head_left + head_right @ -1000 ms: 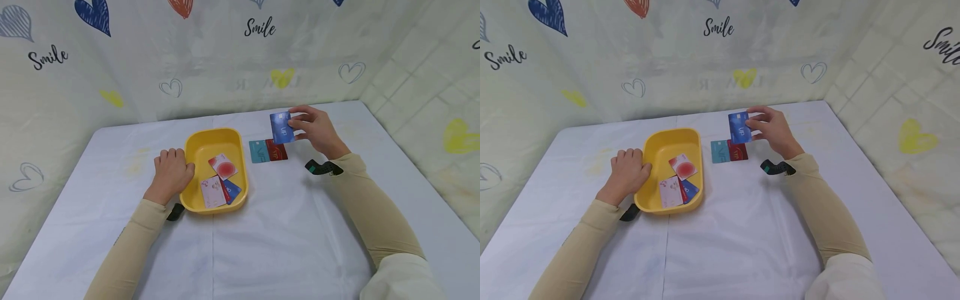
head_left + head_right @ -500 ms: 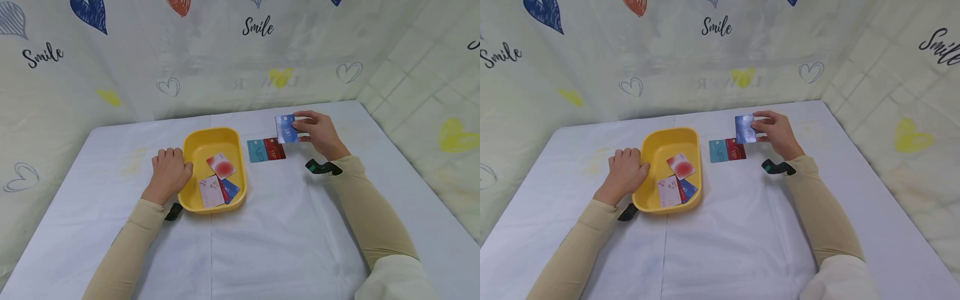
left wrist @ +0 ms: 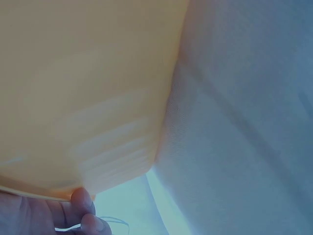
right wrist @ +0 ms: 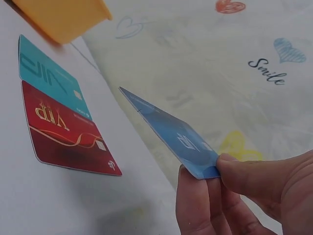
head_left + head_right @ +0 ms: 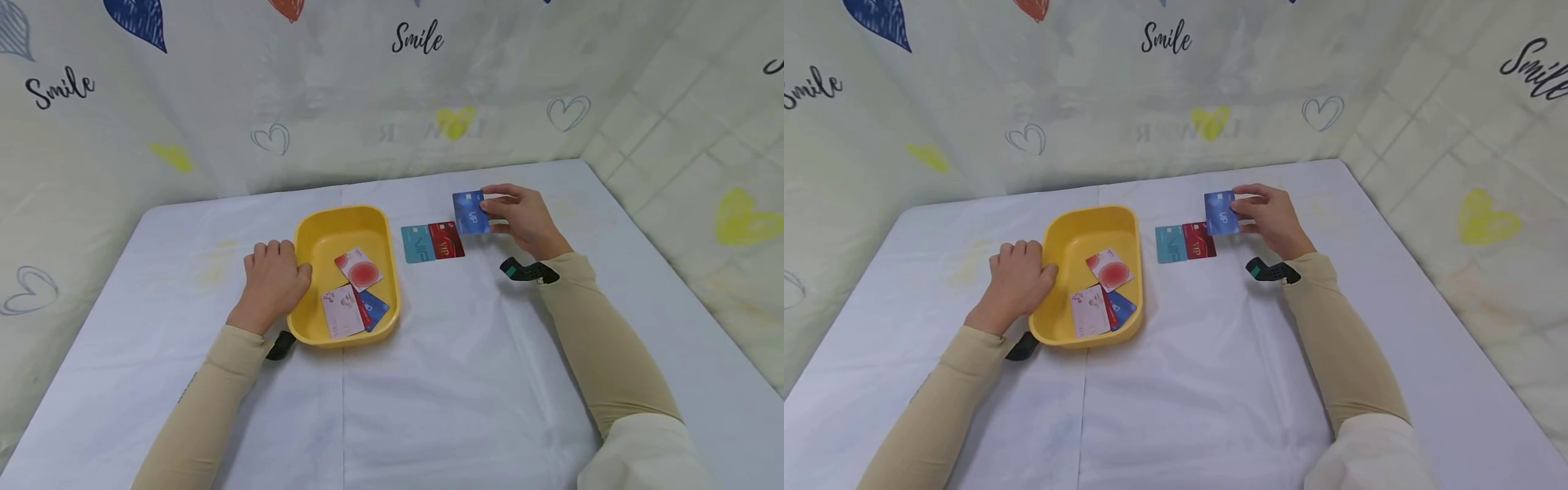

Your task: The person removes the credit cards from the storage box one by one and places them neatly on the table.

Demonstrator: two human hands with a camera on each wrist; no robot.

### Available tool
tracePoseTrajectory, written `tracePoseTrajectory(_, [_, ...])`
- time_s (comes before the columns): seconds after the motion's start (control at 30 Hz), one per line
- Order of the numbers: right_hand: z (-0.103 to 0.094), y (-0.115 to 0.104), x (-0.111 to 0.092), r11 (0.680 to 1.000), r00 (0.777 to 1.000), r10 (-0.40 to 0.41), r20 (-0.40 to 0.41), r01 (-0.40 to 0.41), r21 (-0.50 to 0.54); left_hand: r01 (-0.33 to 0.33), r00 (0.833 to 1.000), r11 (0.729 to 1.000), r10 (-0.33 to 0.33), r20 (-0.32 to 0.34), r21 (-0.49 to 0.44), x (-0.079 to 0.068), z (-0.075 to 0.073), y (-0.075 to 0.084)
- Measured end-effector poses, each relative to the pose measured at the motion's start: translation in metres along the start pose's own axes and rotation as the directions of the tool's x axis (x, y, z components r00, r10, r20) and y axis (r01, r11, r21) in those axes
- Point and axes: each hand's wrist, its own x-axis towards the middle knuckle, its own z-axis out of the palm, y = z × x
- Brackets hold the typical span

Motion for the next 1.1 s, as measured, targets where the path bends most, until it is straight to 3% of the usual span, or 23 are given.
tracePoseTrajectory(0.57, [-0.003,0.014,0.006,0.978,0.997,0.069,-0.019,-0.071,-0.196,0.005,1.000,1.000,-0.005,-0.003,0.001,0.000,0.000,0.000])
tracePoseTrajectory(1.1, [-0.003,0.021,0.014,0.957,0.997,0.081,0.004,-0.077,-0.280,0.006,1.000,1.000,-0.006,0.000,-0.001,0.001,0.000,0.000])
